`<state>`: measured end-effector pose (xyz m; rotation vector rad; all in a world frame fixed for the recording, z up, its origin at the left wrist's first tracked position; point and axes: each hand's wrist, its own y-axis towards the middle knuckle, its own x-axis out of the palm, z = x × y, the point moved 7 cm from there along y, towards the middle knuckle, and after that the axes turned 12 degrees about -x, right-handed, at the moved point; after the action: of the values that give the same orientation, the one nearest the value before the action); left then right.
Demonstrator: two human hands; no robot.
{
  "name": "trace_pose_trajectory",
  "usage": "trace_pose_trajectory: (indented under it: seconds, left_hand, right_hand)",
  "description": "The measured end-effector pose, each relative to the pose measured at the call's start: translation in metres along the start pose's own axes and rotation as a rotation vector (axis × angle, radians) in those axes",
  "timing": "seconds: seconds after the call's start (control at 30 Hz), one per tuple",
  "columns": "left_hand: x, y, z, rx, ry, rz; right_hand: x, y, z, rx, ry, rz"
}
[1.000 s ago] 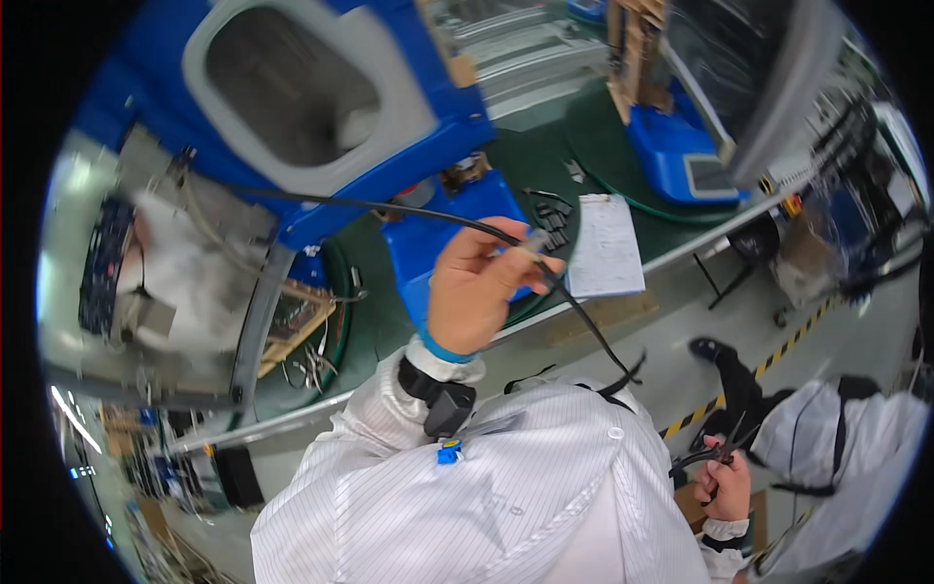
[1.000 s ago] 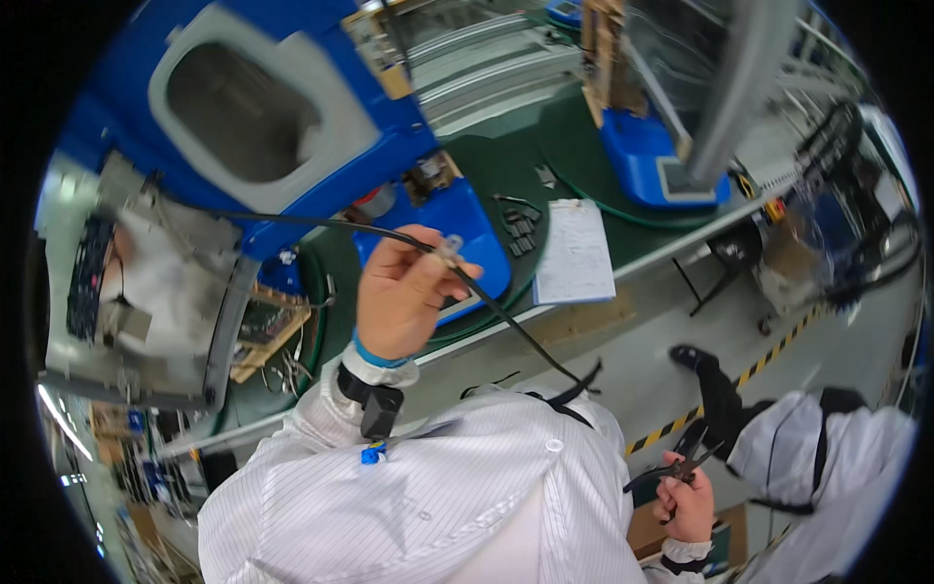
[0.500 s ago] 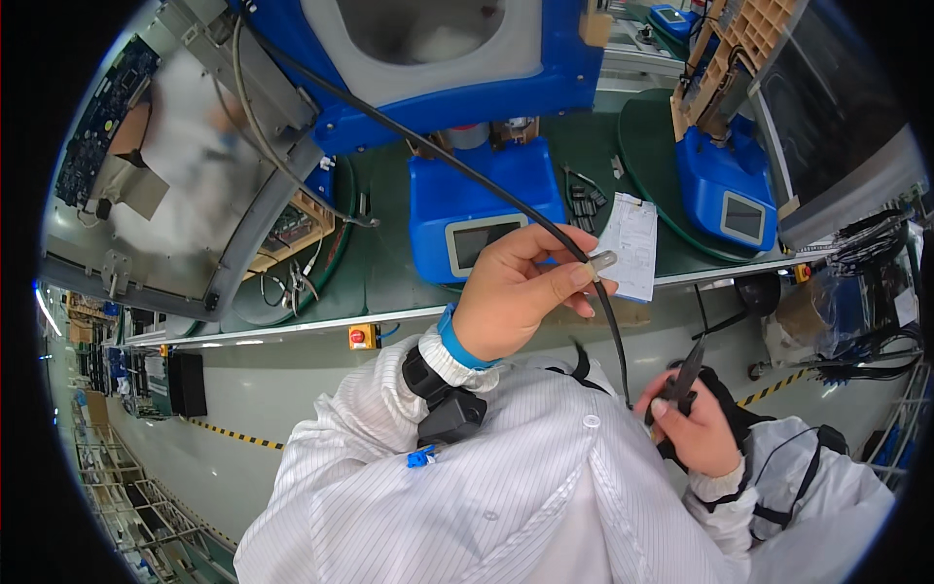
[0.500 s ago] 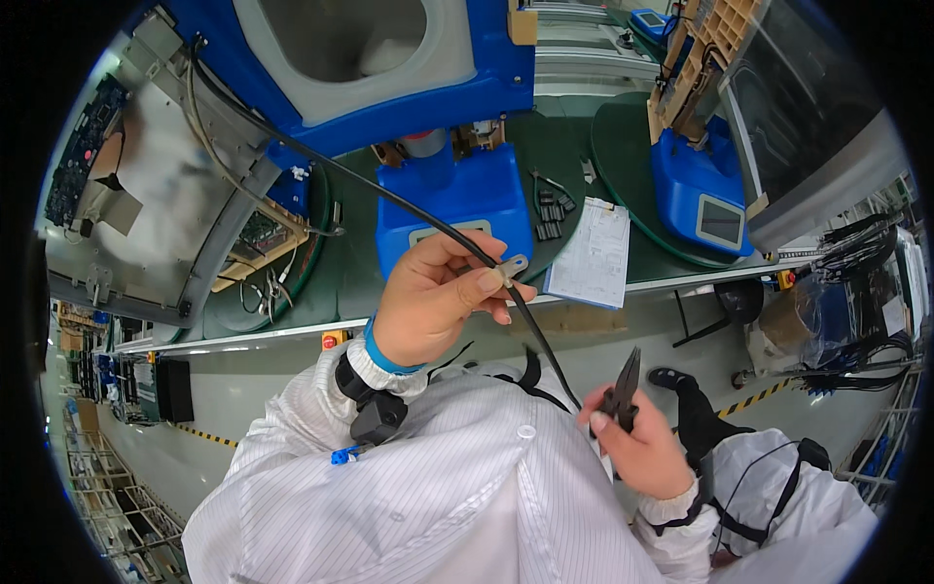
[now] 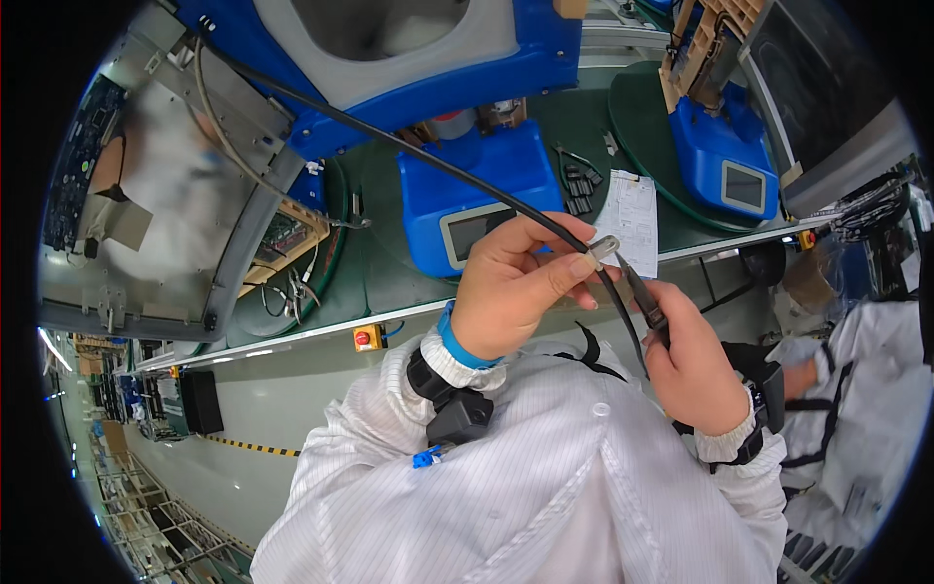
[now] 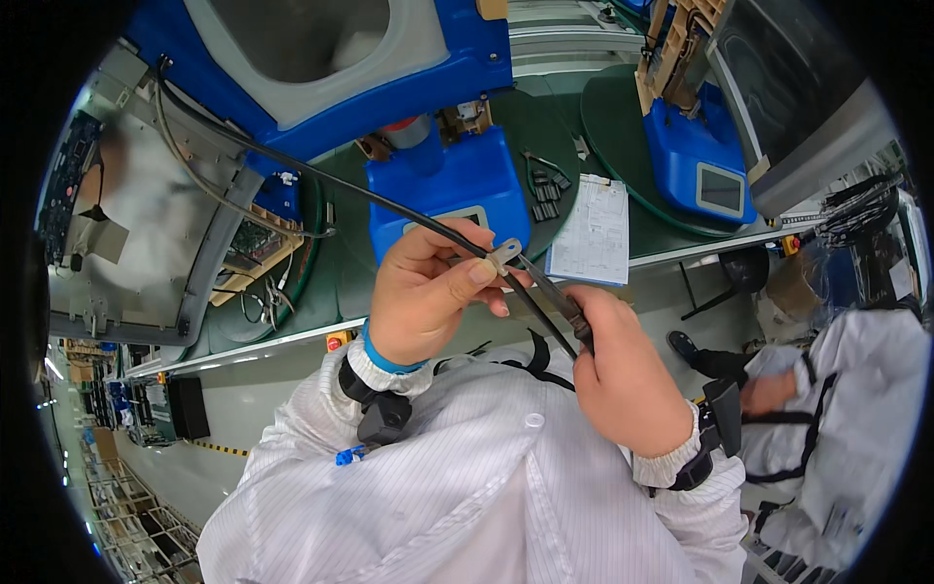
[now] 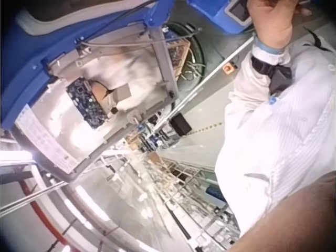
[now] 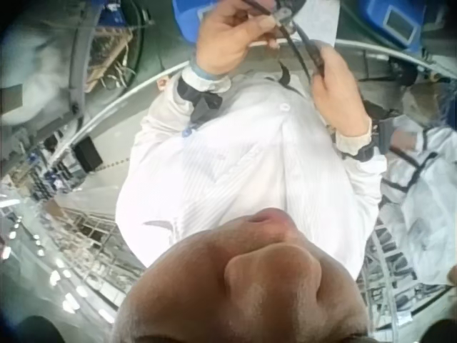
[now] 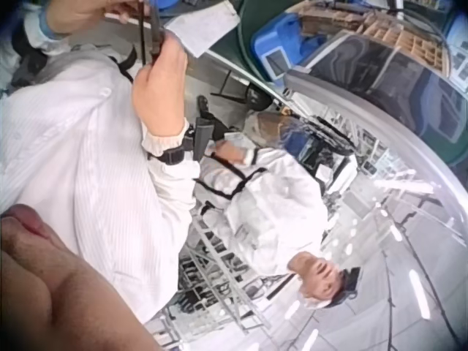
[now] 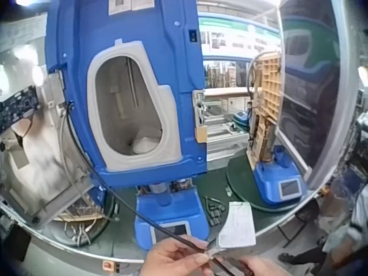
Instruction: Assembling electronic components, including organizing parts in trays, wiring, and installing a circuit board into a chassis.
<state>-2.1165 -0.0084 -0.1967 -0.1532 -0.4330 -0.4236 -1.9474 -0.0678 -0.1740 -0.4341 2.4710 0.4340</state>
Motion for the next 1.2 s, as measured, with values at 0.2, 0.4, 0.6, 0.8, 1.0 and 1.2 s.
trace_pose_trajectory:
  seconds: [0.2, 0.4, 0.6, 0.8, 1.0, 1.2]
  left_hand:
    - [-0.001, 0.004, 0.002, 0.033, 0.027, 0.026]
    - [-0.007, 0.006, 0.006, 0.115, 0.055, 0.011]
    - [-0.009, 0.007, 0.002, 0.049, 0.056, 0.0]
    - [-0.012, 0.008, -0.001, 0.041, 0.101, -0.012]
    - [-0.013, 0.011, -0.001, 0.066, 0.095, -0.047]
    - [-0.013, 0.011, 0.0, 0.099, 0.056, -0.083]
  right_hand:
    - [-0.003, 0.004, -0.012, 0.014, -0.17, 0.014]
    - [-0.007, 0.0, -0.015, 0.002, -0.236, 0.08]
    - [0.003, 0.011, -0.025, 0.034, -0.245, 0.071]
    - [0.002, 0.009, -0.03, 0.088, -0.385, -0.001]
    - [0.003, 0.005, -0.024, 0.144, -0.281, -0.039]
    - [0.002, 0.006, -0.025, 0.068, -0.218, -0.003]
